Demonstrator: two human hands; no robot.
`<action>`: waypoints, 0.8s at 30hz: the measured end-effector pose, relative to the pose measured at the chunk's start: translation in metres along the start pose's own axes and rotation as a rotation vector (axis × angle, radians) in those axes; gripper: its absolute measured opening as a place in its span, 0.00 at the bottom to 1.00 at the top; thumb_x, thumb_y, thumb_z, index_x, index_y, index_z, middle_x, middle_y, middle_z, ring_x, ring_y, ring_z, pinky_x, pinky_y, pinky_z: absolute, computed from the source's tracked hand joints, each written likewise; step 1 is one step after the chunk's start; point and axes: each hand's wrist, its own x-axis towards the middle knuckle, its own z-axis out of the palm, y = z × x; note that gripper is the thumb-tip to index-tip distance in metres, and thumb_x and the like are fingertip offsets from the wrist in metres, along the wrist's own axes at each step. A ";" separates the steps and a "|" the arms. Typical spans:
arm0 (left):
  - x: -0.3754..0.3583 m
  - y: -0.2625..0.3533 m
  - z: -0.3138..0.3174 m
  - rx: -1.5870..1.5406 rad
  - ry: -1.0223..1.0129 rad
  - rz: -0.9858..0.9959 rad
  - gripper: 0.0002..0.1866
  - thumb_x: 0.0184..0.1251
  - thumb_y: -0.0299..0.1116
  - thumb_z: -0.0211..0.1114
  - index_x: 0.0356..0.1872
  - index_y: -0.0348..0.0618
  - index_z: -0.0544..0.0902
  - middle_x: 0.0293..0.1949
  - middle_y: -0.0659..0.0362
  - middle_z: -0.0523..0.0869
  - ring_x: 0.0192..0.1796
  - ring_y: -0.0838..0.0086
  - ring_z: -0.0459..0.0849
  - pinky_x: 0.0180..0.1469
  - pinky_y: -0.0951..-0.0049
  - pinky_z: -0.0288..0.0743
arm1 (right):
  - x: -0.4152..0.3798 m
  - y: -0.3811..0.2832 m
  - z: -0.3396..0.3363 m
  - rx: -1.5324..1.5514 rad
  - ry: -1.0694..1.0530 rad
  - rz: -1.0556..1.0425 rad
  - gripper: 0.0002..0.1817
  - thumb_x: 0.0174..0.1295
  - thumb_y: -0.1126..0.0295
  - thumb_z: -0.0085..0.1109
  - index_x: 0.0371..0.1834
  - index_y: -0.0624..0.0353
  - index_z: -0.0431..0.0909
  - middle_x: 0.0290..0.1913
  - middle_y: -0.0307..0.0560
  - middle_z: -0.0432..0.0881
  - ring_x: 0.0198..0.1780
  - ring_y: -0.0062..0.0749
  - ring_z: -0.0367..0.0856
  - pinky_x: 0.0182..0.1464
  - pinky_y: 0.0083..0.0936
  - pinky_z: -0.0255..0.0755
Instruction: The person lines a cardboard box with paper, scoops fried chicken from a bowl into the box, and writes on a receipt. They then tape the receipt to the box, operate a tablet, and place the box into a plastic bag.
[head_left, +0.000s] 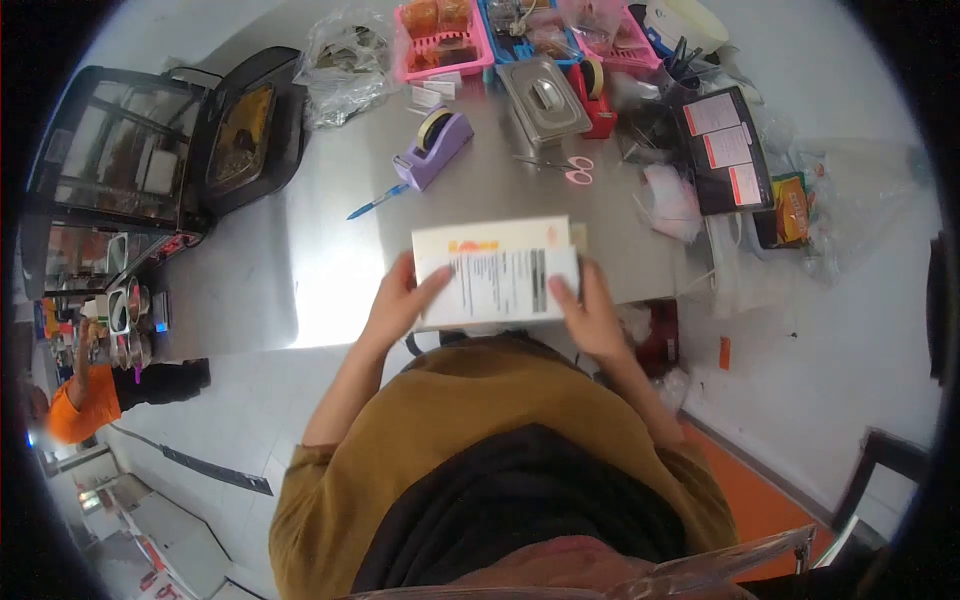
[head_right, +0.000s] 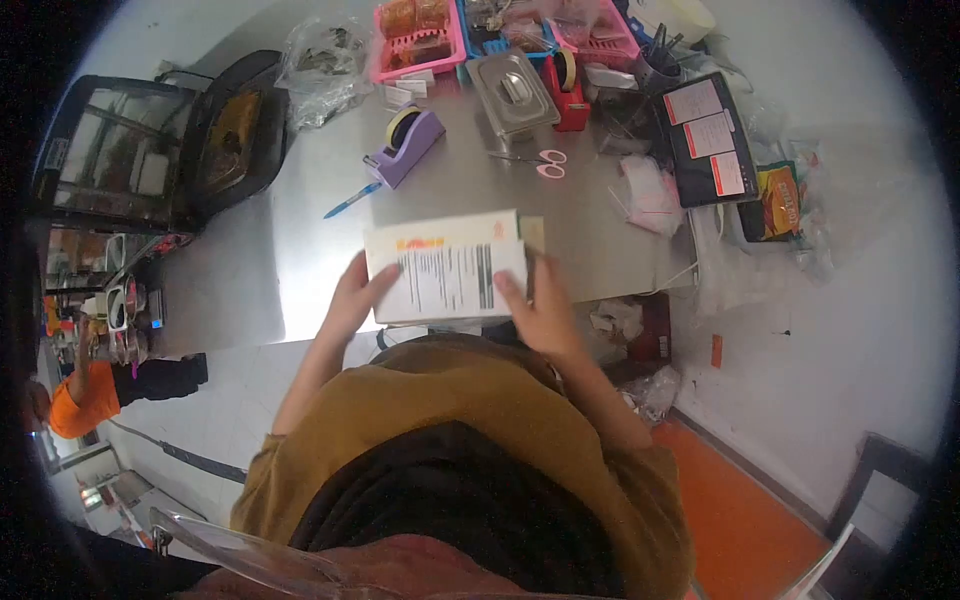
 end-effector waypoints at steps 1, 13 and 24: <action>-0.001 -0.020 -0.007 0.032 0.016 -0.066 0.31 0.63 0.40 0.64 0.58 0.26 0.66 0.46 0.48 0.81 0.45 0.71 0.82 0.45 0.74 0.76 | -0.003 0.007 0.014 0.021 -0.038 0.034 0.30 0.64 0.55 0.52 0.61 0.67 0.62 0.56 0.66 0.68 0.58 0.55 0.68 0.59 0.40 0.62; 0.066 -0.121 -0.077 0.708 0.206 0.284 0.19 0.64 0.42 0.58 0.44 0.32 0.78 0.35 0.47 0.82 0.38 0.62 0.81 0.40 0.66 0.74 | 0.062 0.120 0.027 -0.642 0.216 -0.185 0.25 0.64 0.51 0.50 0.44 0.65 0.77 0.28 0.50 0.80 0.33 0.40 0.80 0.40 0.32 0.71; 0.031 -0.143 -0.084 0.260 0.053 0.281 0.22 0.51 0.27 0.69 0.48 0.39 0.72 0.45 0.51 0.74 0.44 0.71 0.76 0.43 0.72 0.74 | 0.012 0.105 0.034 0.282 -0.078 -0.029 0.33 0.54 0.70 0.67 0.62 0.59 0.62 0.56 0.53 0.71 0.52 0.36 0.74 0.52 0.30 0.71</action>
